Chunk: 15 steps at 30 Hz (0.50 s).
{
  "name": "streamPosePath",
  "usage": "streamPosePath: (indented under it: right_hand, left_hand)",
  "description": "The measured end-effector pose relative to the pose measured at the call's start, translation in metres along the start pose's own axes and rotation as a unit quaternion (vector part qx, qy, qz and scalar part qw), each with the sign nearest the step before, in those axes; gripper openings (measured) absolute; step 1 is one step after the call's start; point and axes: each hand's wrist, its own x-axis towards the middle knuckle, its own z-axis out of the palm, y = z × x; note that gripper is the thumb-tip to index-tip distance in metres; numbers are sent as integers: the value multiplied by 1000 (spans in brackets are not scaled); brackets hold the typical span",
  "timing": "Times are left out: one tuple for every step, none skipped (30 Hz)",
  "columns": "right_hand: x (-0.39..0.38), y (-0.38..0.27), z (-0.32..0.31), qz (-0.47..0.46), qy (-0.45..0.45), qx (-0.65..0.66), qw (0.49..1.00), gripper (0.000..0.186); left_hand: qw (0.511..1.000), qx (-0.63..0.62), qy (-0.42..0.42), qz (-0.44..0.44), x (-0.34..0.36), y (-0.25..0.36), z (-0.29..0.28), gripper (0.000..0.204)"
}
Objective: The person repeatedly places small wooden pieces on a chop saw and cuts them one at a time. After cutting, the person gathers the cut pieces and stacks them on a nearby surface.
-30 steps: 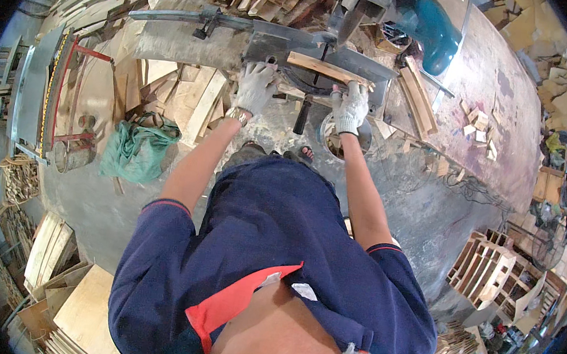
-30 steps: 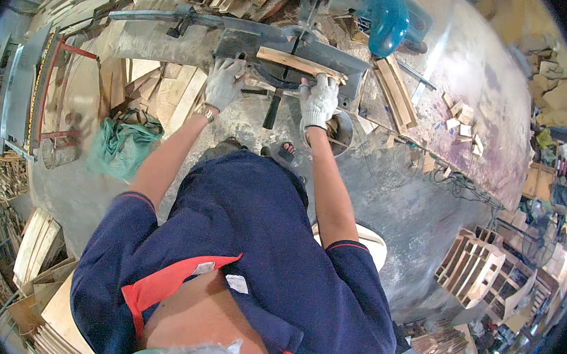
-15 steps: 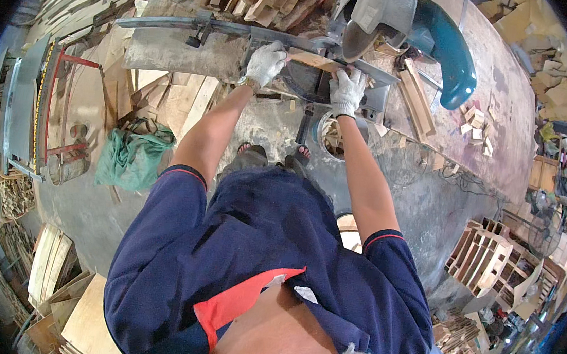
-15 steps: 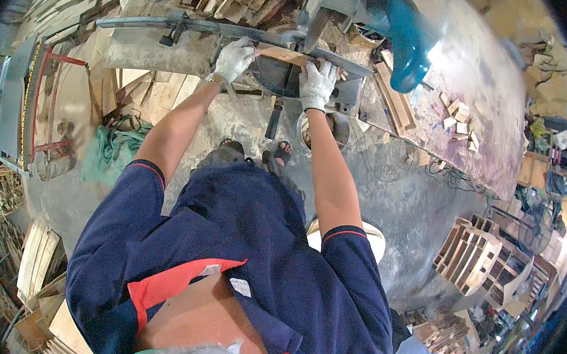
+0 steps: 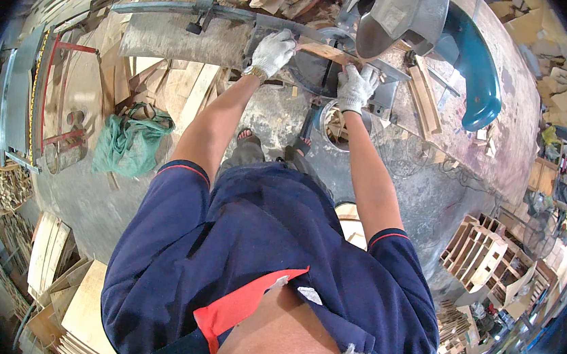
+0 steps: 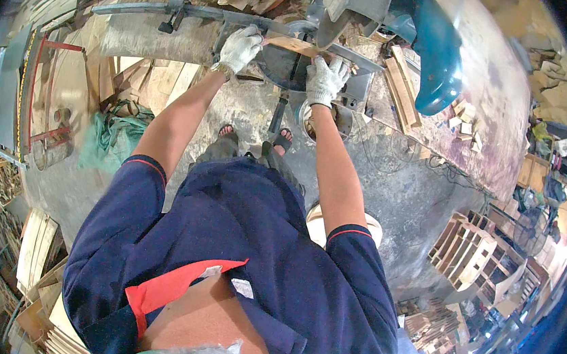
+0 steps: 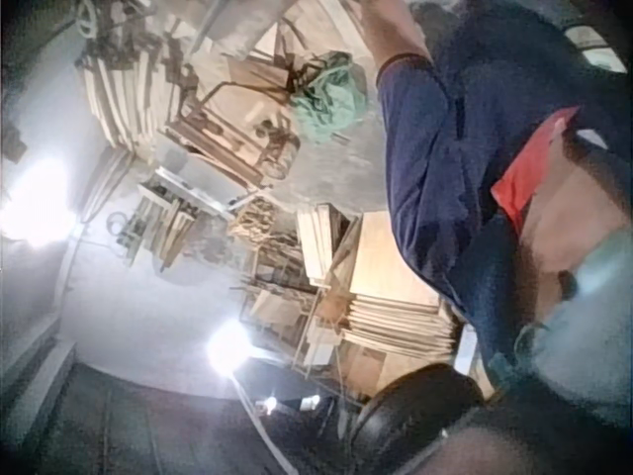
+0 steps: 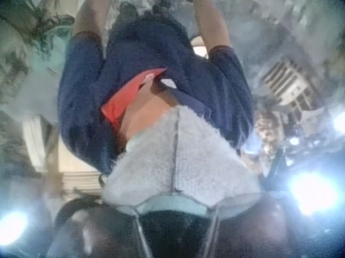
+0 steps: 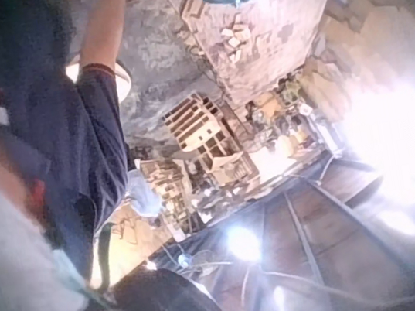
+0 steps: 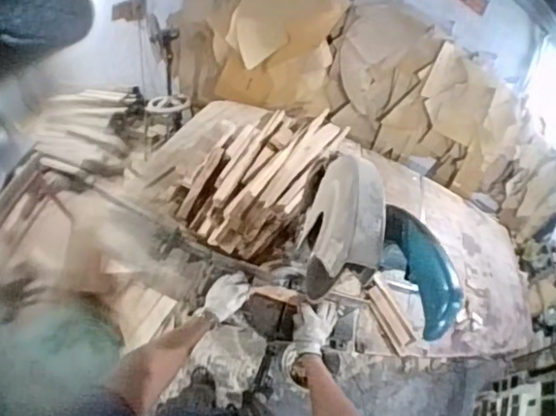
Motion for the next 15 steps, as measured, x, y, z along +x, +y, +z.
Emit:
streamPosePath:
  right_hand:
    - [0, 0, 0, -1, -2, -5, 1000, 40]
    - [0, 0, 0, 6, -11, -11, 1000, 40]
    - [0, 0, 0, -2, -2, -13, 1000, 40]
    - [0, 0, 0, -2, 0, -14, 1000, 41]
    - [0, 0, 0, 3, -8, -15, 1000, 41]
    - [0, 0, 1, -2, -1, -16, 1000, 41]
    - [0, 0, 1, -3, -3, -16, 1000, 41]
    - [0, 0, 2, 0, -2, -16, 1000, 40]
    - [0, 0, 2, -1, -1, -17, 1000, 38]
    - [-1, 1, 3, 0, 3, -18, 1000, 36]
    - [-1, 1, 4, 2, 7, -19, 1000, 34]
    - [-1, 1, 4, 0, 5, -20, 1000, 34]
    - [-1, 1, 4, -2, 3, -21, 1000, 34]
    - [-1, 1, 5, 6, -10, -25, 1000, 35]
    - [-1, 1, 5, -2, -1, -21, 1000, 34]
  left_hand:
    - [1000, -4, 7, 4, 0, 0, 1, 14]
    - [1000, -9, 13, 8, 0, 0, 1, 14]
    - [1000, -11, 6, 3, 0, -1, 2, 14]
    - [1000, -13, 15, 8, 0, -1, 2, 15]
    - [1000, -12, 11, 4, 0, -1, 2, 15]
    - [1000, -10, 5, -1, 0, -1, 2, 15]
    - [1000, -16, 22, 12, 0, -2, 2, 16]
    - [999, -21, 38, 24, 0, -2, 2, 17]
    - [998, -26, 54, 36, 0, -2, 2, 20]
    - [998, -27, 52, 35, 0, -2, 2, 19]
    - [998, -28, 50, 34, 0, -2, 2, 19]
    - [998, -29, 48, 33, 0, -2, 2, 19]
    - [999, -24, 39, 26, -1, -1, 2, 17]
    - [999, -19, 30, 19, -1, -1, 2, 15]
    - [1000, -16, 18, 10, -1, -1, 1, 14]
